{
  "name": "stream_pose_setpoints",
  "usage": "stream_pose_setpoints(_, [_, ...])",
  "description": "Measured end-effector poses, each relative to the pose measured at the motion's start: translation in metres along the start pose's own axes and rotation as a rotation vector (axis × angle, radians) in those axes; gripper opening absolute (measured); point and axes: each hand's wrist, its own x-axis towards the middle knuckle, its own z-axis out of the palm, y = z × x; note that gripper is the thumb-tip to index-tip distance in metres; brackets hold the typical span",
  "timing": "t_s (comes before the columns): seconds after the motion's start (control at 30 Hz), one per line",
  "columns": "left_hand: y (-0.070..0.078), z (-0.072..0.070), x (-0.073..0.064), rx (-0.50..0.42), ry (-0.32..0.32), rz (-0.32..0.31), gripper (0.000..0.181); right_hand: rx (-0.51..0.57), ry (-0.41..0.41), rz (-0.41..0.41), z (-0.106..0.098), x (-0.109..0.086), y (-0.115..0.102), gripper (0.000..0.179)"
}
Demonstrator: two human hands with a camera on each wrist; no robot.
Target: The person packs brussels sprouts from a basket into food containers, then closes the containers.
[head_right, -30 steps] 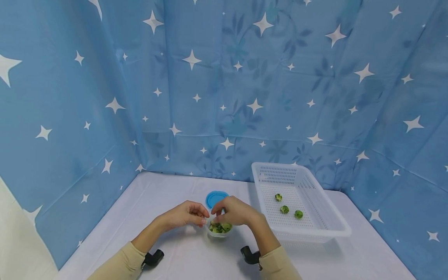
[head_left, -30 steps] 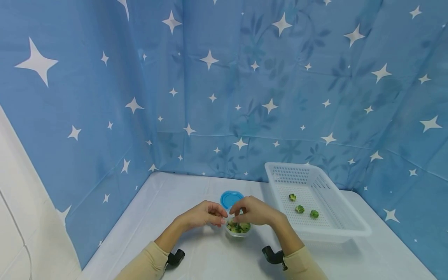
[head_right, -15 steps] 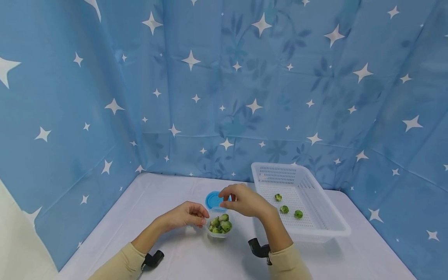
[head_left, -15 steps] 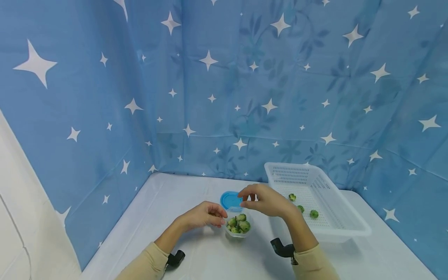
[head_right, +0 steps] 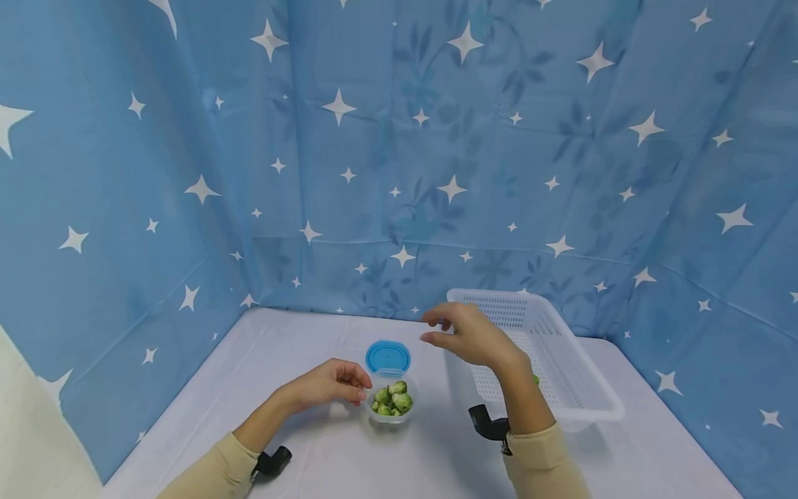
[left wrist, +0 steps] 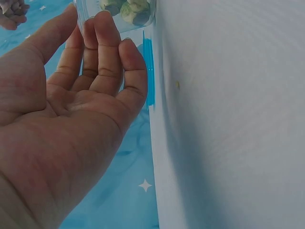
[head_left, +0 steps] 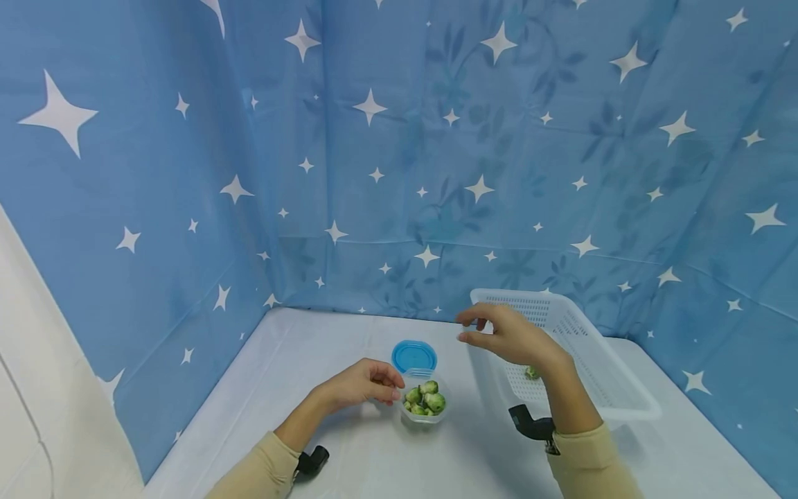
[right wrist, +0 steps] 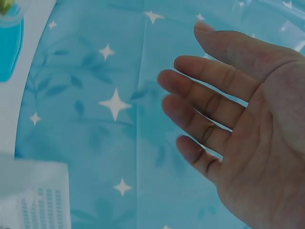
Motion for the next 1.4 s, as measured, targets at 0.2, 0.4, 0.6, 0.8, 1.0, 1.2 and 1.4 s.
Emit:
stream_pose_setpoints(0.2, [0.0, -0.001, 0.0, 0.007, -0.008, 0.003, 0.032, 0.016, -0.001, 0.053, -0.014, 0.0, 0.019, 0.035])
stream_pose_setpoints(0.4, [0.0, -0.001, 0.0, 0.015, -0.006, -0.006, 0.029, 0.045, -0.065, 0.093, -0.024, 0.0, 0.05, 0.04])
stream_pose_setpoints(0.6, [-0.001, 0.0, 0.0, 0.016, 0.011, -0.016, 0.028, 0.08, -0.125, 0.125, -0.029, -0.001, 0.08, 0.045])
stream_pose_setpoints(0.8, [0.0, 0.001, -0.001, 0.011, 0.02, -0.02, 0.028, 0.062, -0.09, 0.186, -0.038, -0.001, 0.102, 0.045])
stream_pose_setpoints(1.0, [0.0, 0.001, -0.001, 0.017, 0.026, -0.02, 0.028, 0.062, -0.067, 0.264, -0.04, 0.002, 0.116, 0.045])
stream_pose_setpoints(1.2, [0.0, 0.002, -0.001, 0.013, 0.029, -0.025, 0.028, 0.073, -0.048, 0.338, -0.034, 0.0, 0.132, 0.047])
stream_pose_setpoints(1.4, [0.002, 0.002, -0.002, 0.014, 0.03, -0.025, 0.028, 0.125, -0.008, 0.385, -0.019, -0.005, 0.158, 0.049])
